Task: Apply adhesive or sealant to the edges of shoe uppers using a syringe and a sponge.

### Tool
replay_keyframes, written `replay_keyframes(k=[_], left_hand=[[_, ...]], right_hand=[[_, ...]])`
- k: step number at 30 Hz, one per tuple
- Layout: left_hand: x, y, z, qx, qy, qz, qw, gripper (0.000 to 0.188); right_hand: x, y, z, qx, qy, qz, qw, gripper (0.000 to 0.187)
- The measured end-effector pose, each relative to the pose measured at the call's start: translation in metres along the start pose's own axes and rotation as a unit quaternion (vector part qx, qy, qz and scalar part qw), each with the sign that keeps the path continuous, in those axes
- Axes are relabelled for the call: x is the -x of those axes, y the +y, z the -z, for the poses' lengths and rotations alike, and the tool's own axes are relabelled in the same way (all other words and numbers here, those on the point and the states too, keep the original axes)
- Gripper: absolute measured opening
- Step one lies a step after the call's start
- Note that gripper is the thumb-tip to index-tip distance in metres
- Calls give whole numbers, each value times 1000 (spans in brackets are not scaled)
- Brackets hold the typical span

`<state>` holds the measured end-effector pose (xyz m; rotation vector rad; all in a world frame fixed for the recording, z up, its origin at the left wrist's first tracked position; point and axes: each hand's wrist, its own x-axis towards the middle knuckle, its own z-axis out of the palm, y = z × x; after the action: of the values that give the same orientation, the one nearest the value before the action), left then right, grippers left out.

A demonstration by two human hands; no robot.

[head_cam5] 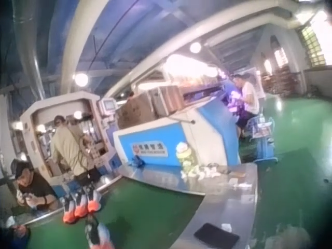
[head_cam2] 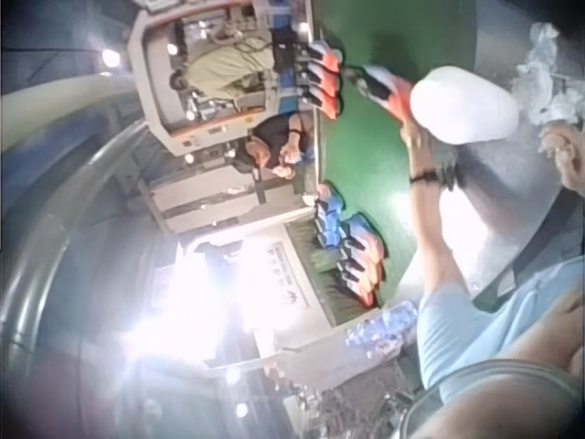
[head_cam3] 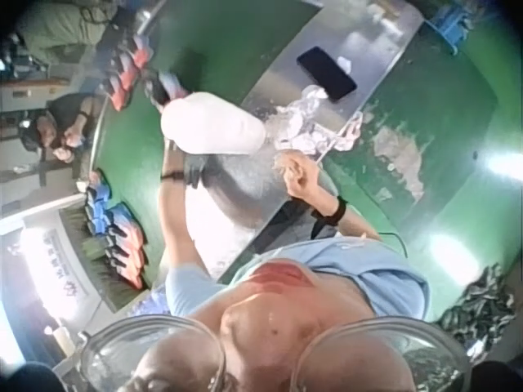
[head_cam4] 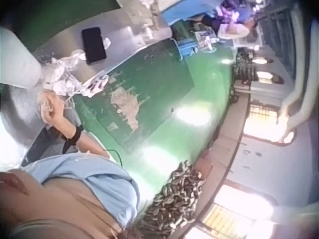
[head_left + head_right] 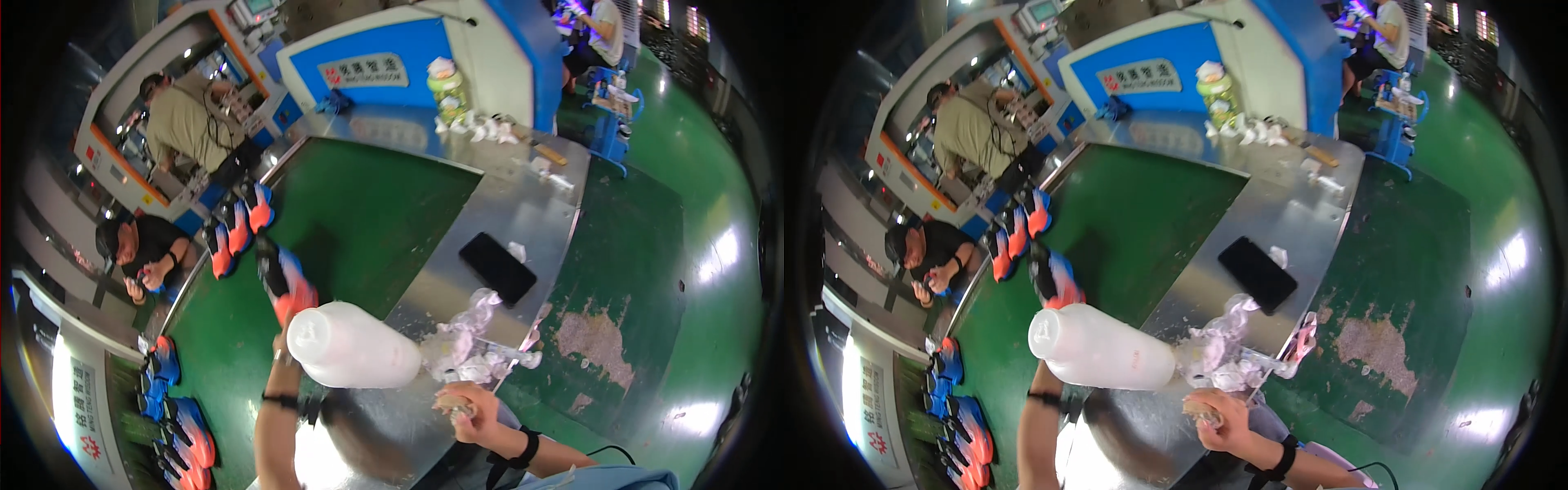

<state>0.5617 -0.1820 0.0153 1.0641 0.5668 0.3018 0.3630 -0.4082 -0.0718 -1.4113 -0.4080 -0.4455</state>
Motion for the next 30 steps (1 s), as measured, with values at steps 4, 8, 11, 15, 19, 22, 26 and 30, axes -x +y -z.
replay_keyframes(k=[4,8,11,15,19,22,26,30], left_hand=[[93,24,27,-75,-18,-69,995,54],[165,39,95,-158,-7,-130,979,49],[219,55,168,-221,22,-167,961,46],[287,61,257,-285,70,-198,935,43],[347,48,322,-333,116,-212,911,39],[380,46,362,-377,149,-217,888,36],[364,69,330,-431,192,-348,810,36],[324,70,249,-261,30,-435,861,48]], right_hand=[[3,-9,-1,-50,20,-32,998,28],[4,-11,-2,-91,56,-33,994,26],[4,-10,-7,-99,60,-34,993,26],[8,-22,-10,-82,84,-40,992,25],[20,-32,-3,-76,63,-65,993,23],[19,-45,11,-106,53,-119,986,24],[15,-63,17,-127,0,-175,976,25],[17,-94,23,-82,-8,-180,980,35]])
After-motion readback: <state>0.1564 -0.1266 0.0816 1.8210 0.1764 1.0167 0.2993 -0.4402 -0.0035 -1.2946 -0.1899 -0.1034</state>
